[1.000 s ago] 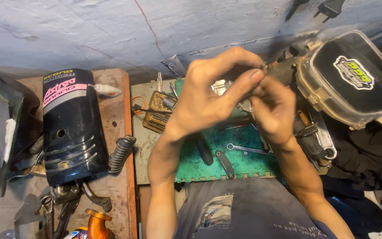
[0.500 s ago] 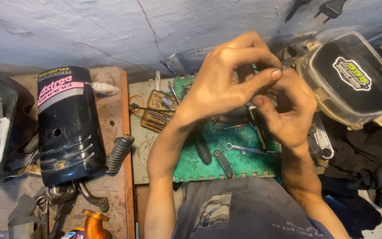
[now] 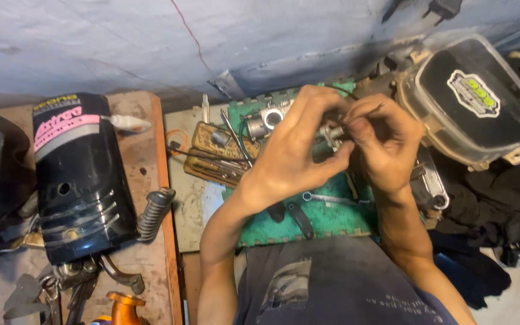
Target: The person assembles a carburetor by hand, inserting a spring and a metal rod into the body. They then attach a black hose to the assembly and use a screwdriver to tighten a screw on the side of the carburetor.
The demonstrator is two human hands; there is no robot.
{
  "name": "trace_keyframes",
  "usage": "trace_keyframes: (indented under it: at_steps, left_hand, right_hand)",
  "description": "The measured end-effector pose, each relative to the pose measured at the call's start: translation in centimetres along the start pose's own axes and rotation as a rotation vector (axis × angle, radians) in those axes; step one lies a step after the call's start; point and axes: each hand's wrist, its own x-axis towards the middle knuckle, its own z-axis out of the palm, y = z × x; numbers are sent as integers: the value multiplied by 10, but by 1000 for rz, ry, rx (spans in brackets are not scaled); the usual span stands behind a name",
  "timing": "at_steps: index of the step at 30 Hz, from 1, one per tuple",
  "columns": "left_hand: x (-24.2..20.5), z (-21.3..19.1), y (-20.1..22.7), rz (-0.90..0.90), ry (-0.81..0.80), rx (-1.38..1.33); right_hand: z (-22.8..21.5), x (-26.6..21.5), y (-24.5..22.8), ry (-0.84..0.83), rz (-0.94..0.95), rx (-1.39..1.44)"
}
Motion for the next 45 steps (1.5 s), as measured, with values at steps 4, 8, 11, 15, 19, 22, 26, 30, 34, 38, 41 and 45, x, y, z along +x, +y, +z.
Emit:
trace_keyframes:
  at_steps: [4, 8, 11, 15, 19, 22, 26, 30, 34, 38, 41, 45]
  left_hand:
    - [-12, 8, 1, 10, 43, 32]
    - [-21, 16, -5, -5, 43, 33]
    - [-35, 24, -4, -69, 106, 97]
    - [-44, 28, 16, -90, 237, 369]
    - [-65, 42, 6, -93, 255, 486]
    - [-74, 49, -9, -206, 226, 329]
    - [-75, 51, -10, -313, 226, 181]
    - [-93, 62, -10, -375, 212, 202]
    - [-92, 64, -9, -265, 226, 232]
    - [-86, 62, 0, -209, 232, 211]
    - [-90, 63, -1, -138, 275, 221]
    - [-85, 75, -20, -96, 273, 261]
  right_hand:
    - [5, -3, 3, 55, -13, 205]
    - [4, -13, -1, 125, -58, 112]
    - [5, -3, -12, 38, -169, -113]
    - [7, -10, -19, -138, -257, -478]
    - [-1, -21, 2, -180, -249, -334]
    - [-6, -29, 19, -198, 58, -126]
    - [-3, -20, 18, -218, 151, -117]
    - [-2, -35, 13, -239, 60, -284]
    - [-8, -49, 24, -200, 118, -157]
    - [-25, -49, 23, -83, 72, -378]
    - [-35, -45, 19, 10, -42, -715]
    - [-36, -53, 14, 172, 11, -593]
